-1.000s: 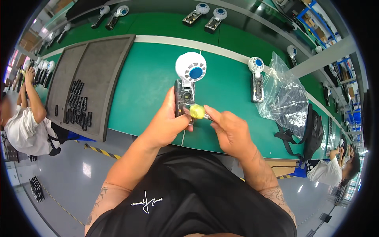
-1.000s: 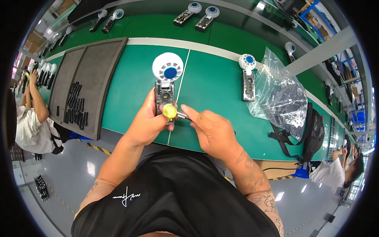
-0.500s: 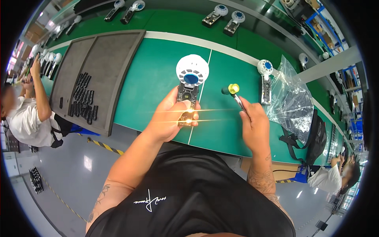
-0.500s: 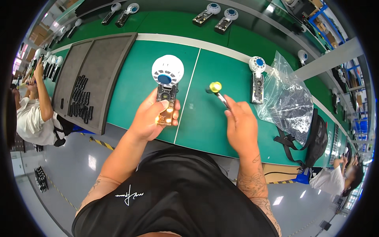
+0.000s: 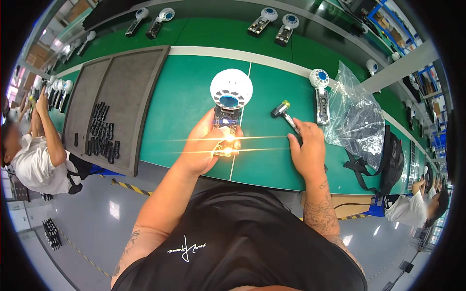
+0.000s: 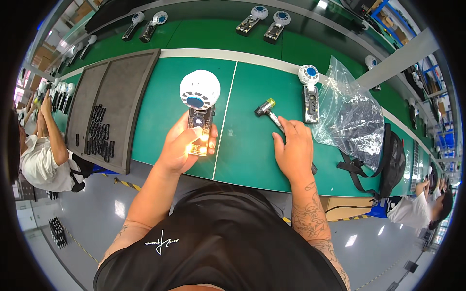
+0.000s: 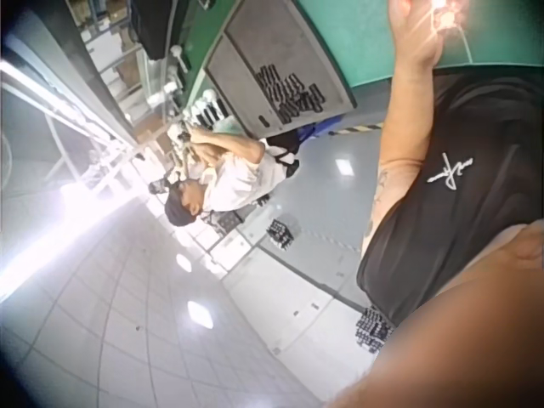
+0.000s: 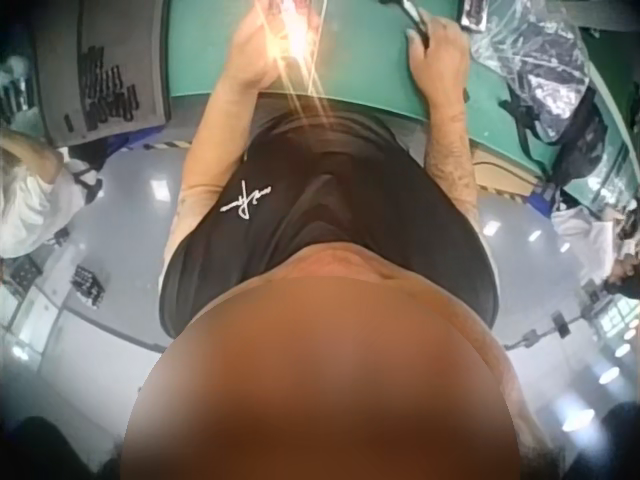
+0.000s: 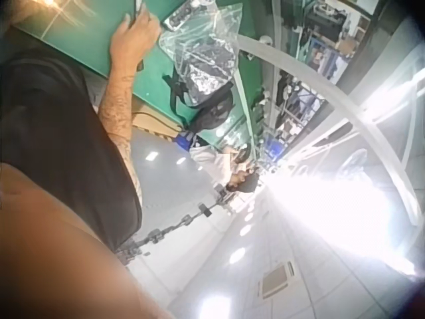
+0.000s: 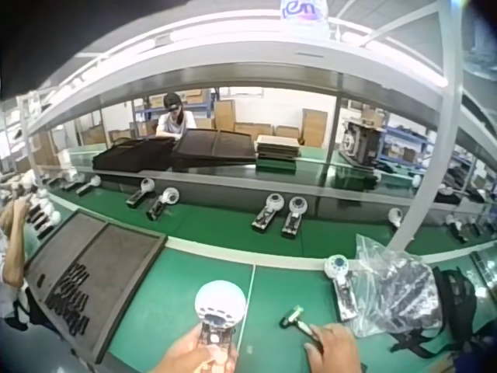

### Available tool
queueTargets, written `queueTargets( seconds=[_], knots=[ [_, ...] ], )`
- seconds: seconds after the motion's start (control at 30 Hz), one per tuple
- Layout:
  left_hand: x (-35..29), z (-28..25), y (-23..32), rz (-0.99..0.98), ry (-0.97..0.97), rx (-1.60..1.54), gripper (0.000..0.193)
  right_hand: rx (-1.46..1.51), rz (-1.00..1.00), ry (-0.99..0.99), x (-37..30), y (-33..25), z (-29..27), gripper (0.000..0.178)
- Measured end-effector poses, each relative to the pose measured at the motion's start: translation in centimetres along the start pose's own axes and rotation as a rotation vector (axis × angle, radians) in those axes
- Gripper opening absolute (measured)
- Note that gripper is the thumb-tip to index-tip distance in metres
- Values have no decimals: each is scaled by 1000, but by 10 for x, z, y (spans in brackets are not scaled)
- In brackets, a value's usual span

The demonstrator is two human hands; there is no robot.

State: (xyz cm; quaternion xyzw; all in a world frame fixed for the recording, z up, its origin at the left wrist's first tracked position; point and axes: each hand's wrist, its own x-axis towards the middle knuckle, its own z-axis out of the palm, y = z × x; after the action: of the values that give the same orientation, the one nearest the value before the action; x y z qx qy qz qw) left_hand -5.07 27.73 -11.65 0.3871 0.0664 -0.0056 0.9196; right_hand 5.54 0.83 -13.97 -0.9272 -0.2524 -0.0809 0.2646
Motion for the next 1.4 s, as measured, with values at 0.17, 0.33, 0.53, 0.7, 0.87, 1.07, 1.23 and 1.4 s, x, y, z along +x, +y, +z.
queueTargets(
  seconds=[0.17, 0.33, 0.53, 0.7, 0.87, 1.07, 1.23, 1.4],
  knots=[
    [5, -5, -3, 30, -27, -42, 54, -34, 16, -21, 1, -1, 1, 45],
    [6, -6, -1, 26, -62, -25, 51, -34, 21, -34, 1, -1, 1, 44],
    [4, 2, 1, 10, 37, 25, 48, -47, 34, -35, 0, -3, 0, 44],
    [5, -3, 2, 17, 27, -3, 46, -54, 20, -29, 1, -3, 1, 44],
    [7, 0, 4, 21, 99, 9, 44, -48, 14, -27, 1, 0, 2, 44],
    [8, -6, 3, -8, 110, -44, 43, -53, 18, -25, 1, -3, 1, 44],
    [16, -26, 10, -78, 61, -22, 44, -55, 20, -7, 1, -2, -1, 44],
    [23, -17, 10, -8, -24, 104, 48, -40, 4, 10, 1, -1, -2, 44]
  ],
)
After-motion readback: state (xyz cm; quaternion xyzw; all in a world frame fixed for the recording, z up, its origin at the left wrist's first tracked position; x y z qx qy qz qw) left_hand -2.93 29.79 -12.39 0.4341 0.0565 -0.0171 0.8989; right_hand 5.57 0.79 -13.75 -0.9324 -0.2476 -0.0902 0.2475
